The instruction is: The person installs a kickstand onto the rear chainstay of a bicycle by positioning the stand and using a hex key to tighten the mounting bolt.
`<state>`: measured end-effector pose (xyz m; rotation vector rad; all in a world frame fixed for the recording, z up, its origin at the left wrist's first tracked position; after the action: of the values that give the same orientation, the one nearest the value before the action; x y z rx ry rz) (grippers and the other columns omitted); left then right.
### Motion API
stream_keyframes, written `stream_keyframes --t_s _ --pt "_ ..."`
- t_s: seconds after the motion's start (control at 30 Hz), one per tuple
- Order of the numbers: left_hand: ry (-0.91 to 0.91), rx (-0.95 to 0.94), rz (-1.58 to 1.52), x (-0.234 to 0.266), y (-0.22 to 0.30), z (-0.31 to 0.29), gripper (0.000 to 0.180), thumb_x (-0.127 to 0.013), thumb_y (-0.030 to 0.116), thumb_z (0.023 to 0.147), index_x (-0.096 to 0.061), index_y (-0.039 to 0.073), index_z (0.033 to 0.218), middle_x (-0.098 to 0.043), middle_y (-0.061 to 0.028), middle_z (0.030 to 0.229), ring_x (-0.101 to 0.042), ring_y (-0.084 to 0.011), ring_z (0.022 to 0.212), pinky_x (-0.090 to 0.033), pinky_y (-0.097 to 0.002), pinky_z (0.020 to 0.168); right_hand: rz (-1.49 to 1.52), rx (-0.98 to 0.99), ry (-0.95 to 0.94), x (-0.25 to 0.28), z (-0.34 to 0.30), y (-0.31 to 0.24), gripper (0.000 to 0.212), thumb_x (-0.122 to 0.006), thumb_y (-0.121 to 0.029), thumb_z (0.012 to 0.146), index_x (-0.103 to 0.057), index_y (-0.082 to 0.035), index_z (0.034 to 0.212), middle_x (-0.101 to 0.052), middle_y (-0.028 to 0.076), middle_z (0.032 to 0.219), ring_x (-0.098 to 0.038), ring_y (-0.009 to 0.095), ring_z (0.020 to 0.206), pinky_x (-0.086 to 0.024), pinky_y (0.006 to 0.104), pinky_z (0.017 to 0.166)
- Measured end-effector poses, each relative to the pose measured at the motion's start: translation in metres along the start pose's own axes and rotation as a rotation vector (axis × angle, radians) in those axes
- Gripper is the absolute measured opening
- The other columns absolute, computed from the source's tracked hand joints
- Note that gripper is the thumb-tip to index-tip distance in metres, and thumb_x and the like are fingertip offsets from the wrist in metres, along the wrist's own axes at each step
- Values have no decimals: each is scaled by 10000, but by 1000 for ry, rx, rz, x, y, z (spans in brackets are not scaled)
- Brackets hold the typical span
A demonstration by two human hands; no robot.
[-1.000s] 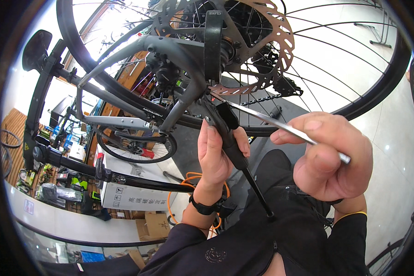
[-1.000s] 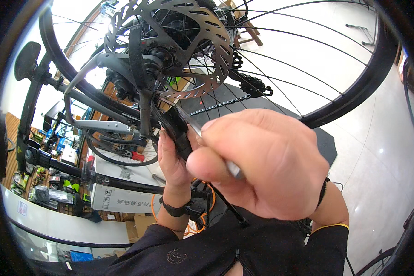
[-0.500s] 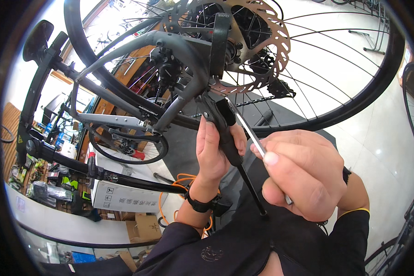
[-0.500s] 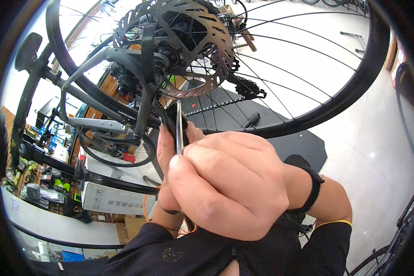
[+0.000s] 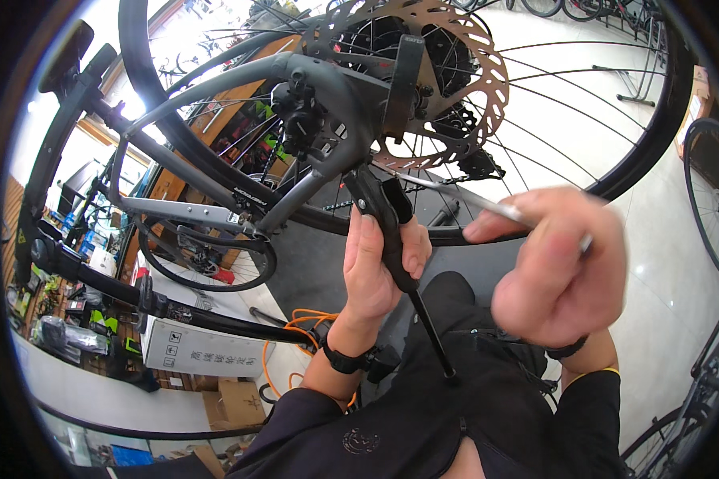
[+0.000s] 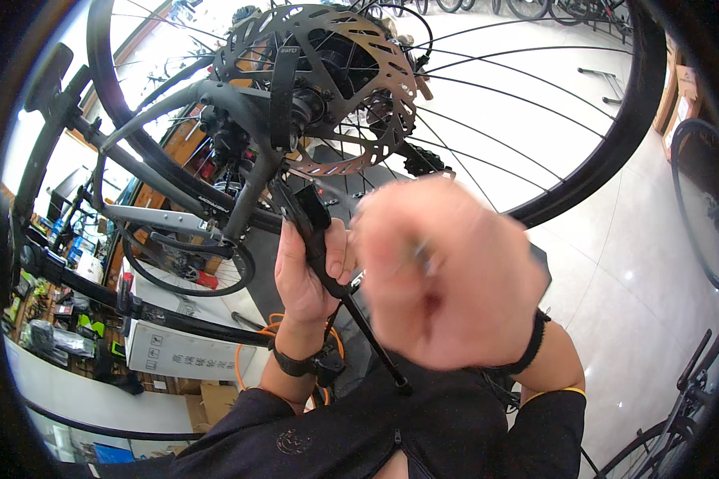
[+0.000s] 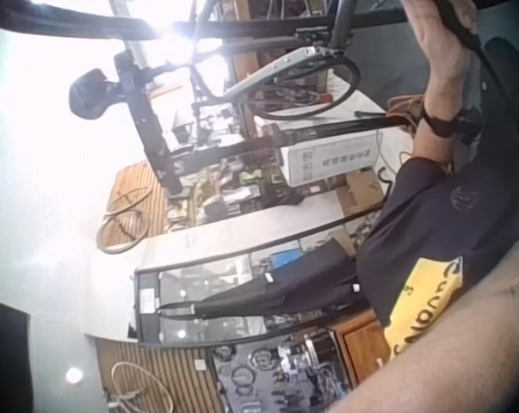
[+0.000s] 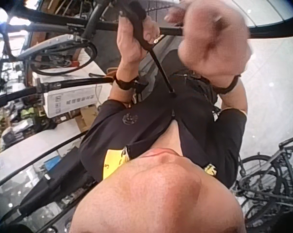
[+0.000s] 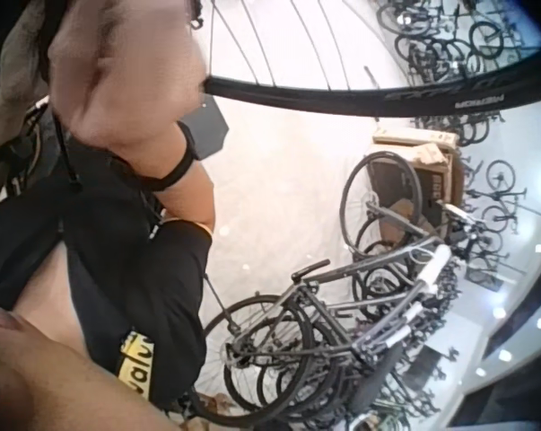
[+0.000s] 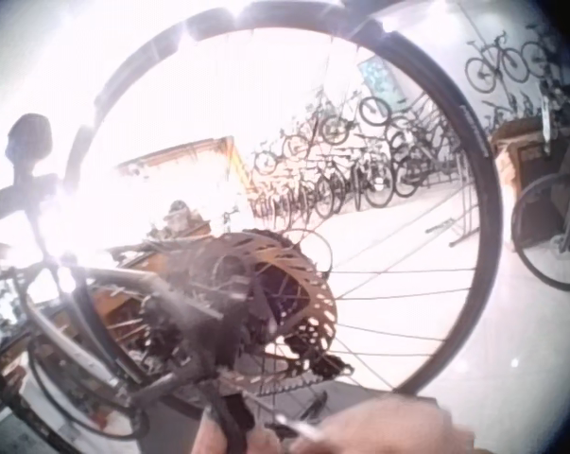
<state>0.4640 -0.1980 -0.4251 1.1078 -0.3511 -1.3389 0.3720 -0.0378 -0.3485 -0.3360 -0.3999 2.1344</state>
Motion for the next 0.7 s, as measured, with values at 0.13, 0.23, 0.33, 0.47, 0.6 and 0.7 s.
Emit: stream_keyframes --t_s 0.13,0.23,0.33,0.47,0.6,0.7 --pt "-6 -1 -16 0 -2 0 333 -290 352 1052 -432 55 1098 -474 -55 620 -424 -128 516 -372 -262 521 62 -115 82 0 1 6 248 -377 -169 1018 -492 51 999 -590 138 703 -618 187 551 -499 260 544" --pt "-8 1 -5 -1 0 0 337 -288 353 1052 -434 54 1105 -483 -56 621 -432 -126 520 -375 -263 521 6 -9 -37 -2 -12 1 255 -378 -200 1024 -455 43 1045 -594 171 835 -652 226 609 -559 322 581" --pt "-39 12 3 0 -1 1 335 -288 351 1052 -431 54 1113 -484 -55 619 -435 -126 519 -378 -264 523 -49 48 -98 0 -14 3 248 -362 -193 1026 -444 41 1040 -594 179 861 -663 237 628 -576 340 587" --pt "-43 -9 -22 2 -2 -1 328 -287 347 1052 -422 58 1130 -483 -53 618 -439 -127 518 -378 -267 526 100 -199 65 4 3 16 288 -351 -175 1033 -507 55 957 -603 150 740 -641 203 589 -545 292 543" --pt "-81 -9 1 3 -1 1 320 -288 344 1051 -415 64 1141 -494 -57 632 -445 -129 522 -383 -267 534 295 -567 179 12 38 63 293 -459 -207 1019 -602 35 937 -630 96 670 -601 135 520 -500 224 495" --pt "-72 -1 38 3 0 2 335 -284 359 1050 -434 76 1147 -490 -45 631 -445 -128 524 -375 -267 537 343 -498 143 11 41 79 272 -485 -209 1013 -622 15 943 -638 74 660 -586 113 498 -487 206 481"
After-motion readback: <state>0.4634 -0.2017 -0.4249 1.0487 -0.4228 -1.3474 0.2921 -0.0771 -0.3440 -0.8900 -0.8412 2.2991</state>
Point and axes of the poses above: each hand's wrist, its own z-axis towards the middle knuckle, its own x-axis out of the back of the hand, y = z × x, the point moved 5 cm from there along z, towards the middle knuckle
